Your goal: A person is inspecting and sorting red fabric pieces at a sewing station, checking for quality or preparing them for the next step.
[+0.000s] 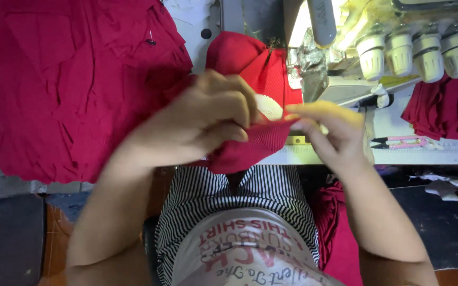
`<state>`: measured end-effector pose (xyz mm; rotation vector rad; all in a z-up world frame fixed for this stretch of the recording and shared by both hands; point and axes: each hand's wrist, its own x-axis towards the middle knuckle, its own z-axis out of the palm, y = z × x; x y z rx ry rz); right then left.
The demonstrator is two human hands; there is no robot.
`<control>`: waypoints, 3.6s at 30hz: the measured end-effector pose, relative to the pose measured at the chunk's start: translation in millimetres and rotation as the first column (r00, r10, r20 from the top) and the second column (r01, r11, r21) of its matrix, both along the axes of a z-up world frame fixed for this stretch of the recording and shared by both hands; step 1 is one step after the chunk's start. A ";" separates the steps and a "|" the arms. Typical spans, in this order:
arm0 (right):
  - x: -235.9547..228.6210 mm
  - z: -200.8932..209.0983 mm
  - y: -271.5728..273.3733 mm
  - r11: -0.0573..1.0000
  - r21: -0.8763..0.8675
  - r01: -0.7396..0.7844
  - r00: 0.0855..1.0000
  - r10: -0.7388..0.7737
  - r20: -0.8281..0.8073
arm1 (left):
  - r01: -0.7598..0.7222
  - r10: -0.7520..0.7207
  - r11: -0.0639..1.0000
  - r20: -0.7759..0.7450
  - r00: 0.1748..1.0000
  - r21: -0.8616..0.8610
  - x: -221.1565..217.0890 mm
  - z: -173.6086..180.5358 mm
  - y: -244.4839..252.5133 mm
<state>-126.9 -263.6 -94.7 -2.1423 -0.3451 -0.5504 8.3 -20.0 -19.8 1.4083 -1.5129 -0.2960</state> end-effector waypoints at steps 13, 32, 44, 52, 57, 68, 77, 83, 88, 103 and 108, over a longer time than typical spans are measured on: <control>-26.8 -24.7 1.2 0.999 -0.023 0.034 0.999 -0.034 -0.016 | -0.592 0.497 0.805 0.580 0.646 -0.031 -26.4 -95.4 -27.4; 32.5 22.4 -13.7 0.991 -0.082 -0.102 0.969 0.081 -0.232 | -0.336 0.310 0.941 0.286 0.906 0.043 15.6 2.6 -14.8; -29.7 27.2 27.0 0.998 -0.026 0.050 0.999 -0.051 -0.011 | -0.657 0.646 0.743 0.396 0.653 -0.129 -69.6 -102.0 -64.4; -57.6 -0.7 30.1 0.993 0.085 0.083 0.996 -0.080 -0.040 | -0.664 0.848 0.429 0.527 0.063 -0.612 -37.5 -131.6 -37.6; -49.9 -16.1 28.5 0.987 0.102 0.121 0.993 -0.118 -0.027 | -0.593 0.754 0.612 0.612 0.238 -0.524 -34.9 -103.8 -38.7; 10.5 -24.1 -0.7 0.981 0.168 0.097 0.995 -0.102 0.022 | -0.697 0.520 0.717 0.644 0.561 0.029 11.1 -104.8 -41.7; 22.5 0.6 -8.9 0.987 -0.158 0.011 0.999 -0.018 -0.046 | -0.442 0.298 0.709 0.334 0.894 0.550 63.3 -47.2 -8.7; 23.8 -3.0 -8.0 0.989 -0.140 0.042 0.999 -0.043 -0.009 | -0.597 0.518 0.787 0.693 0.502 -0.156 131.7 -89.7 -6.4; 24.6 -18.8 -16.1 0.981 -0.153 0.118 0.993 -0.116 0.024 | -0.360 0.283 0.932 0.726 0.627 -0.052 119.4 -39.7 4.6; 26.8 -4.9 6.2 0.979 0.140 0.146 0.988 -0.138 -0.061 | 0.144 -0.146 0.989 0.138 0.980 0.025 43.8 69.9 17.5; 26.8 -5.3 8.6 0.985 -0.043 0.168 0.967 -0.157 0.201 | 0.090 -0.089 0.996 0.083 0.993 -0.005 41.9 64.8 22.1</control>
